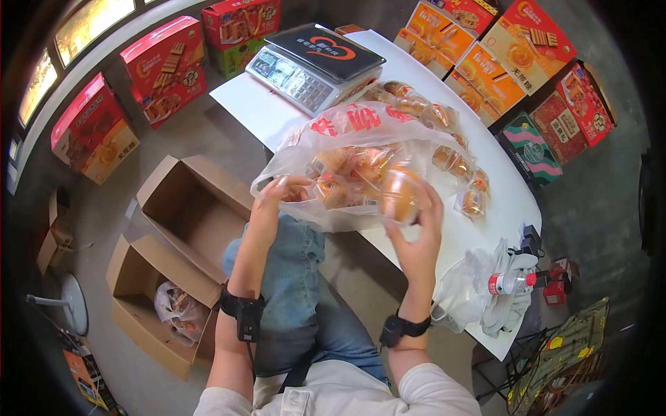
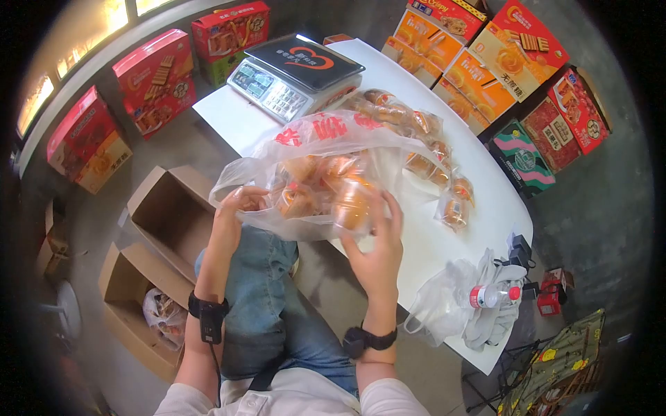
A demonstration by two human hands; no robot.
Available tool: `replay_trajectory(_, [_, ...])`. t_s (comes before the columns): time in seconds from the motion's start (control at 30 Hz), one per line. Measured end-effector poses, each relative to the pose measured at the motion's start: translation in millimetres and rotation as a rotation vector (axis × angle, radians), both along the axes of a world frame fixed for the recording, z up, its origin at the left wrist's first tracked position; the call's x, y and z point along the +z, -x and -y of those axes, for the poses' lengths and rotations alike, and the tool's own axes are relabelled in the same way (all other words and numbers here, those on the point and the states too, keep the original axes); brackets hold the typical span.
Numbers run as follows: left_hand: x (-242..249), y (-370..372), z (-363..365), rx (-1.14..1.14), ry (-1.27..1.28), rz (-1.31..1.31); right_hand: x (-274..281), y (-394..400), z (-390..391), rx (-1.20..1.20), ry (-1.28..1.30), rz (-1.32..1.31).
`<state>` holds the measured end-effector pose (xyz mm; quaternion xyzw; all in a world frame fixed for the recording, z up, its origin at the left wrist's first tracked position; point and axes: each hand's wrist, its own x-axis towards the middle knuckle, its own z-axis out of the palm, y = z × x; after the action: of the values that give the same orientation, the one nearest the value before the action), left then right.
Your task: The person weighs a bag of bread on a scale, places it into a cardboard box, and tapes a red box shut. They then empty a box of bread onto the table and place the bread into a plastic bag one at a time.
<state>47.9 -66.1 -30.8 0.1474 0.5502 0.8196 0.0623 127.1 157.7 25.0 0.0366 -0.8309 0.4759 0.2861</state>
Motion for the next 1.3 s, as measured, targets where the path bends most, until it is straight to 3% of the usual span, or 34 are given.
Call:
replay_trajectory(0.03, [0,0,-1,-0.008,-0.066,0.026,5,6,1,-0.114,-0.538,0.043])
replay_trajectory(0.07, [1,0,-2,-0.016,-0.132,0.051,4,14,3,-0.058,-0.613,0.048])
replay_trajectory(0.33, [5,-2,-3,0.019,-0.151,0.010,-31,49,22,0.065,-0.499,0.151])
replay_trajectory(0.43, [1,1,-1,0.014,-0.164,0.006,-37,65,27,-0.059,-0.472,0.089])
replay_trajectory(0.5, [0,2,-1,-0.006,-0.170,0.007,-35,79,30,-0.419,-0.647,0.059])
replay_trajectory(0.53, [1,2,-1,0.003,-0.158,0.002,-36,84,26,-0.425,-0.648,0.066])
replay_trajectory(0.63, [3,1,-2,0.027,-0.135,0.024,-36,92,17,-0.476,-0.556,0.014])
replay_trajectory(0.8, [-3,6,-2,0.049,-0.139,0.037,-33,45,4,-0.061,-0.339,-0.274])
replay_trajectory(0.87, [0,6,-1,0.071,-0.146,0.070,-47,25,-22,-0.104,-0.276,-0.380])
replay_trajectory(1.0, [-10,10,-3,0.111,-0.173,0.114,-71,11,-95,-0.447,0.241,-0.469])
replay_trajectory(1.03, [-9,10,-3,0.111,-0.158,0.112,-79,13,-119,-0.443,0.234,-0.464])
replay_trajectory(1.1, [-8,10,-2,0.116,-0.148,0.107,-97,28,-167,-0.708,-0.007,-0.273])
replay_trajectory(1.13, [-8,10,-1,0.096,-0.168,0.124,-106,37,-189,-0.702,-0.011,-0.275])
replay_trajectory(1.2, [-7,9,-1,0.082,-0.194,0.144,-119,55,-224,-0.871,-0.559,-0.029])
replay_trajectory(1.23, [-5,8,0,0.079,-0.176,0.137,-117,60,-230,-0.865,-0.564,-0.030])
replay_trajectory(1.3, [-3,7,0,0.086,-0.165,0.127,-112,71,-242,-1.033,-0.626,0.479])
